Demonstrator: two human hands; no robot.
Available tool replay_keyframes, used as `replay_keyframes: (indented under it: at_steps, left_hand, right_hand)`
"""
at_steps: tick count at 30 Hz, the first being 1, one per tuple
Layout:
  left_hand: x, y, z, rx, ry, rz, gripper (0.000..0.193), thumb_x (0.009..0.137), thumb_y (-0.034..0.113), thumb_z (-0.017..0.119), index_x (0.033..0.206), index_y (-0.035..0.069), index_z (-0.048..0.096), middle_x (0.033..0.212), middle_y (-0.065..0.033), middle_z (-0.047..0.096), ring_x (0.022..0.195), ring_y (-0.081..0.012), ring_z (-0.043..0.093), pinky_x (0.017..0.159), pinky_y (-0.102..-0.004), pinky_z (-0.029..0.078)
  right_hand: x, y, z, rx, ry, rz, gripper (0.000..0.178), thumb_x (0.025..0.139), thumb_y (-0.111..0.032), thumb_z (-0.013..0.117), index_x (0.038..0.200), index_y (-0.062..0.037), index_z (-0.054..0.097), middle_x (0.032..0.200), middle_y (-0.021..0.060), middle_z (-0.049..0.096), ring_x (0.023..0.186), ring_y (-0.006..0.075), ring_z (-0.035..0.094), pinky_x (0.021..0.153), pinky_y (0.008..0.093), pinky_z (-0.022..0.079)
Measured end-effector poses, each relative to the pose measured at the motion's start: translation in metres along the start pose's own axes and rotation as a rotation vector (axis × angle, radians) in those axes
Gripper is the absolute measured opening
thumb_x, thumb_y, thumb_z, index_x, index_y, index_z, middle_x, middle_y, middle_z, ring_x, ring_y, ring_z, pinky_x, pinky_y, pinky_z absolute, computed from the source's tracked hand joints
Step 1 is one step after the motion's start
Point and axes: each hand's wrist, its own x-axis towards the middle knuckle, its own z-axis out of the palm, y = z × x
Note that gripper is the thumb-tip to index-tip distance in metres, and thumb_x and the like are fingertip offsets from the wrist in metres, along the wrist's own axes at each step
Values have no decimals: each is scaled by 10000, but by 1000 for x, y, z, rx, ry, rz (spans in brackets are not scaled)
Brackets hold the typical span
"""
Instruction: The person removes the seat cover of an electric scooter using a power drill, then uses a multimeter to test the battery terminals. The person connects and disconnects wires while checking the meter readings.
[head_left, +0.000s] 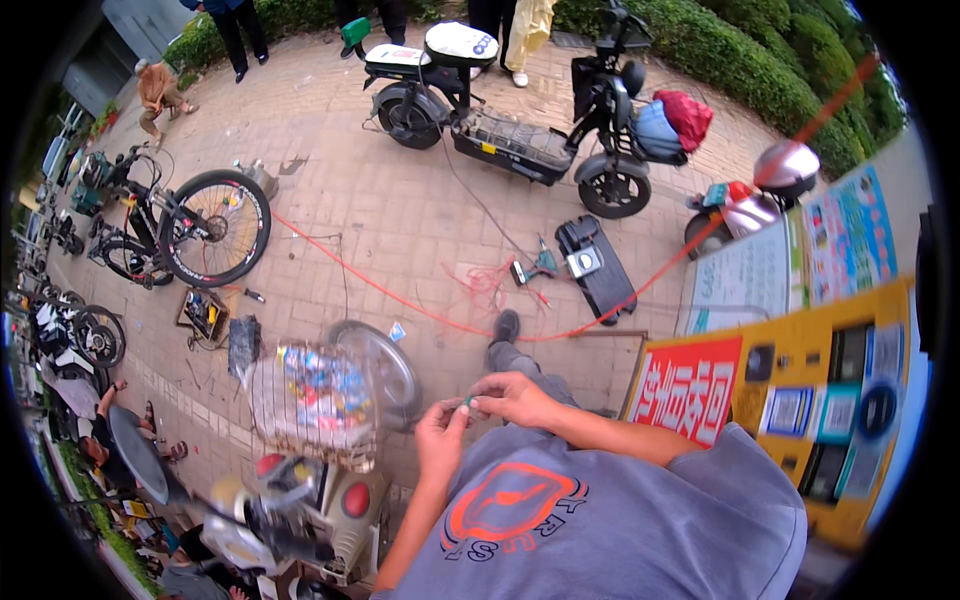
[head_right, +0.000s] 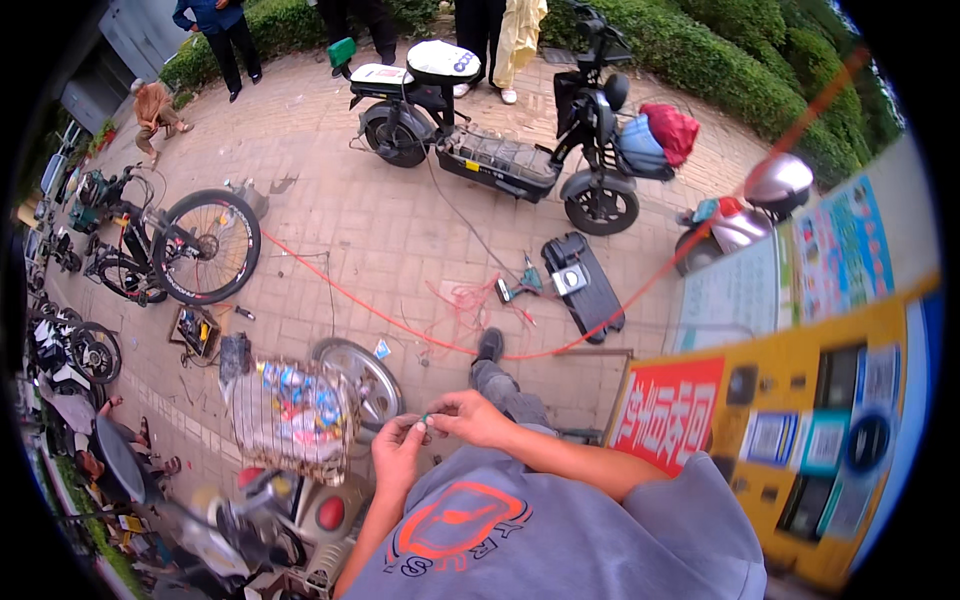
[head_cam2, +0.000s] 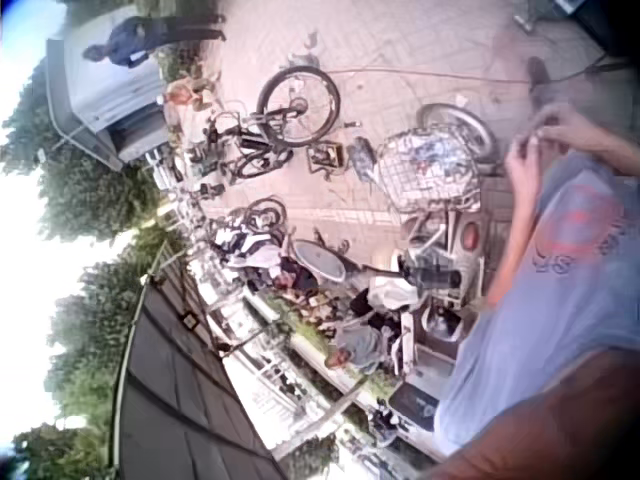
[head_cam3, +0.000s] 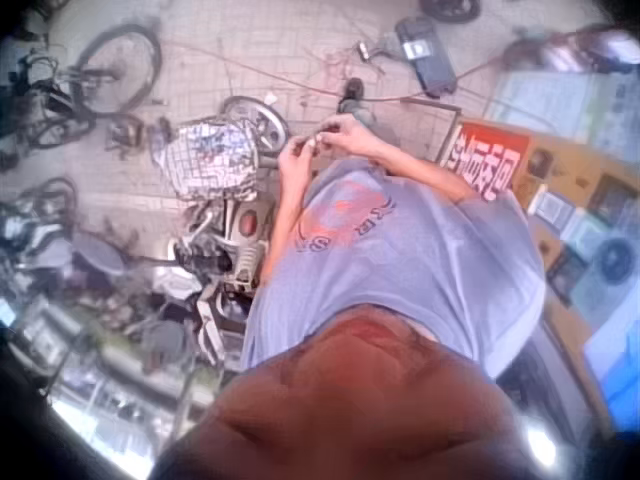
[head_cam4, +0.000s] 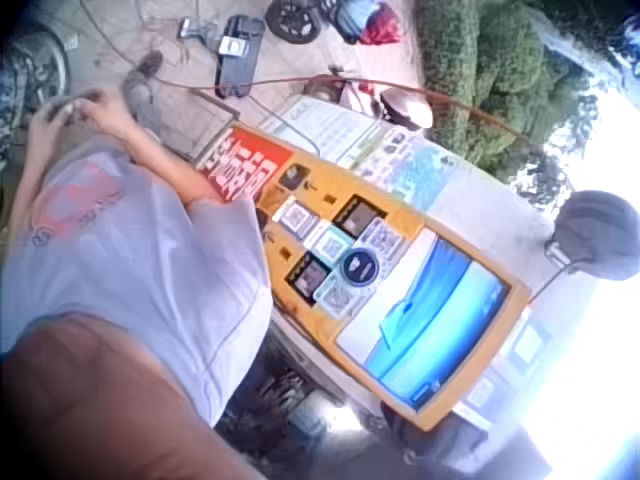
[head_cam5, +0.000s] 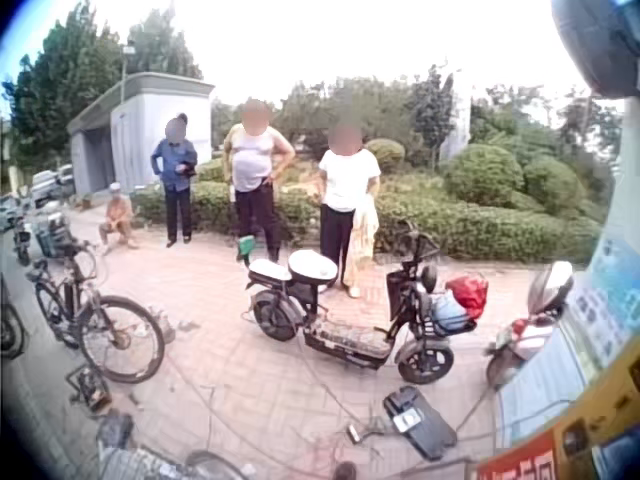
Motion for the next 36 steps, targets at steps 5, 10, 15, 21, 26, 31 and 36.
replay_keyframes:
  at_steps: [5,10,15,21,26,31,36]
  left_hand:
    - [124,60,51,13,78,40,114,889,62,610,961,-27,612,813,-57,641,691,-109,587,639,-244,489]
    - [238,123,108,27,-28,45,96,892,51,604,950,-25,607,798,-50,636,662,-99,574,611,-242,481]
    - [358,170,157,103,-167,54,88,897,42,598,959,-20,608,807,-39,631,668,-84,555,609,-229,466]
    - [524,190,215,180,-345,19,82,903,44,595,962,-12,607,819,-33,629,672,-77,549,610,-225,464]
    - [669,197,244,264,-514,-166,89,908,46,586,976,-8,605,815,-34,621,691,-87,562,630,-233,469]
    - [796,183,267,445,-620,-207,168,914,116,596,1019,-14,606,812,-29,615,705,-90,563,648,-245,470]
    - [941,93,306,701,-627,-54,293,881,134,623,1109,-46,587,865,-64,647,774,-138,599,706,-274,485]
  right_hand:
    - [104,-101,-70,-123,-32,4,160,873,-88,622,959,47,622,762,61,625,679,95,568,603,254,470]
    - [172,-179,-136,-101,77,-6,183,861,-93,621,970,53,613,782,69,633,669,103,581,591,257,480]
    - [245,-226,-198,66,260,-151,200,863,-96,625,988,60,608,805,68,640,675,103,588,606,255,486]
    - [341,-280,-278,211,530,-99,205,872,-124,640,1000,36,628,820,66,658,706,105,612,613,241,494]
    - [444,-295,-333,306,771,-93,194,877,-121,641,990,36,625,821,47,646,715,99,601,623,243,490]
    - [518,-282,-409,220,953,-90,180,874,-99,638,977,47,616,769,49,626,679,98,576,618,249,466]
    - [585,-200,-542,51,1155,-139,170,864,-82,624,969,52,621,740,42,615,636,92,533,579,260,454]
